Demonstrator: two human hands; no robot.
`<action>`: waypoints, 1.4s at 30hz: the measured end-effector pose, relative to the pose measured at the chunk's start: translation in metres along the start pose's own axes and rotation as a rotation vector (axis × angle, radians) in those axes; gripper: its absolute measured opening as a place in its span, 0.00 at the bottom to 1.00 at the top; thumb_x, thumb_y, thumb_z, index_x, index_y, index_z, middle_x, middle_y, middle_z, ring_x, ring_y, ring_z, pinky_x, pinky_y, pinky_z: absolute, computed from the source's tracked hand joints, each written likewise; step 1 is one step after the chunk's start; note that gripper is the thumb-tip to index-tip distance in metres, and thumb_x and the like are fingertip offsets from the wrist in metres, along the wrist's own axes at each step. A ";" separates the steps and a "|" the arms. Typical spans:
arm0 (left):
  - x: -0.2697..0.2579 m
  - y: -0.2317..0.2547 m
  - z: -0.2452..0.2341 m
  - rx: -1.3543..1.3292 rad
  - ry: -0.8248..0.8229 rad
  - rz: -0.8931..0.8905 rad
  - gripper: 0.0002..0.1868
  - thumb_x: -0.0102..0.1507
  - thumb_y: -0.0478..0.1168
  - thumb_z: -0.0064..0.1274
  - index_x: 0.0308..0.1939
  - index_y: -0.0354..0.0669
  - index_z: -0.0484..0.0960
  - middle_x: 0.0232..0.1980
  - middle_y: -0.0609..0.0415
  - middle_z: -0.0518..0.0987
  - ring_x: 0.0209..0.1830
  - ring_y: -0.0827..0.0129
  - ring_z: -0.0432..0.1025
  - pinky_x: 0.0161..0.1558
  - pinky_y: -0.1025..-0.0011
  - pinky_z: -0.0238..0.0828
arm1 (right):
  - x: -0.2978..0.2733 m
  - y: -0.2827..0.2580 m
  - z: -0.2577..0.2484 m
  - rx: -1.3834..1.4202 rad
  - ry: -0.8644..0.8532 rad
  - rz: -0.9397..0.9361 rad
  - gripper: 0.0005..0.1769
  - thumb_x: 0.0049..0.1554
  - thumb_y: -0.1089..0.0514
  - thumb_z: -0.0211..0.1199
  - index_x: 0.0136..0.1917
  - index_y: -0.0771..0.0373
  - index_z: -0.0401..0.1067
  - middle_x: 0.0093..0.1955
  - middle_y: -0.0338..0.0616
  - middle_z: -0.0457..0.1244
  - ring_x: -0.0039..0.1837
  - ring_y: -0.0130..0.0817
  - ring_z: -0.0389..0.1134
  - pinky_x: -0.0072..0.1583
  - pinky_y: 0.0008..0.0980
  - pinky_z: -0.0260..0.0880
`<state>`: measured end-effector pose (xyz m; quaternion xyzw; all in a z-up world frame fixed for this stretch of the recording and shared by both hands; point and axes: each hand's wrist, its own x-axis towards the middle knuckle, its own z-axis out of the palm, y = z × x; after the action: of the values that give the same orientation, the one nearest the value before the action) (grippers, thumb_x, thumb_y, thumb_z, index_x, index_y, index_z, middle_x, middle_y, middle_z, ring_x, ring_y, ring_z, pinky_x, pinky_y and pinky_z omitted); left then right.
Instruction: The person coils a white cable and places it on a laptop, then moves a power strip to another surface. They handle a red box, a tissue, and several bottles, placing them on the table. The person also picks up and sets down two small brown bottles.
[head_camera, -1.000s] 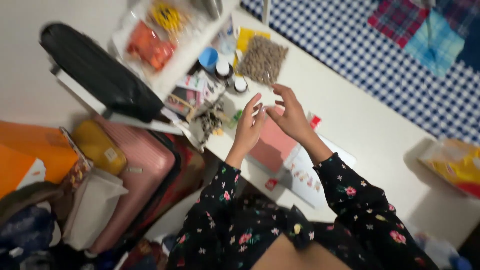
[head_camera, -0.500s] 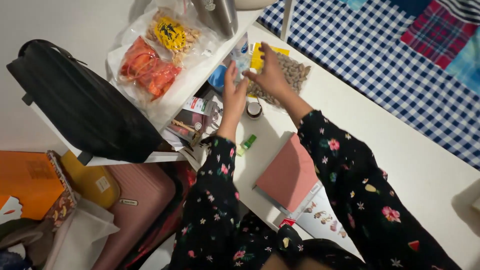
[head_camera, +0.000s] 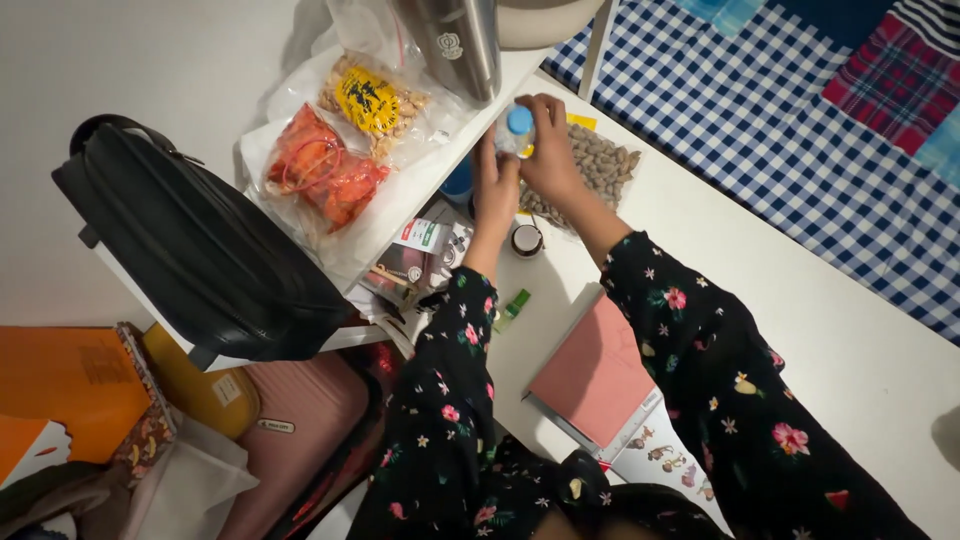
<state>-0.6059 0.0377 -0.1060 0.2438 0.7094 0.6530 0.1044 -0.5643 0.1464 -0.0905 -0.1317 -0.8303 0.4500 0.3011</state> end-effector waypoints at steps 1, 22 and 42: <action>-0.009 0.000 0.003 -0.005 -0.005 -0.004 0.33 0.64 0.36 0.41 0.75 0.49 0.60 0.78 0.37 0.56 0.77 0.47 0.55 0.72 0.57 0.55 | -0.007 -0.001 -0.004 -0.006 0.001 0.005 0.37 0.48 0.63 0.71 0.68 0.60 0.60 0.66 0.53 0.48 0.72 0.54 0.54 0.71 0.46 0.58; -0.168 0.152 0.030 -0.303 -0.501 0.186 0.24 0.71 0.36 0.47 0.73 0.49 0.70 0.74 0.54 0.67 0.77 0.63 0.58 0.76 0.59 0.52 | -0.186 -0.177 -0.212 -0.026 0.232 0.288 0.45 0.44 0.63 0.82 0.71 0.61 0.65 0.65 0.52 0.62 0.64 0.54 0.66 0.63 0.51 0.73; -0.382 0.229 0.137 -0.420 -1.287 0.145 0.26 0.69 0.45 0.52 0.70 0.46 0.72 0.71 0.47 0.71 0.71 0.53 0.66 0.72 0.54 0.60 | -0.470 -0.283 -0.336 -0.291 0.642 0.632 0.42 0.49 0.60 0.80 0.70 0.74 0.63 0.61 0.64 0.61 0.63 0.65 0.65 0.59 0.58 0.72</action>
<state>-0.1663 -0.0203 0.0356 0.6050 0.3462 0.5073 0.5068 0.0268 -0.0173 0.1030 -0.5513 -0.6690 0.3352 0.3691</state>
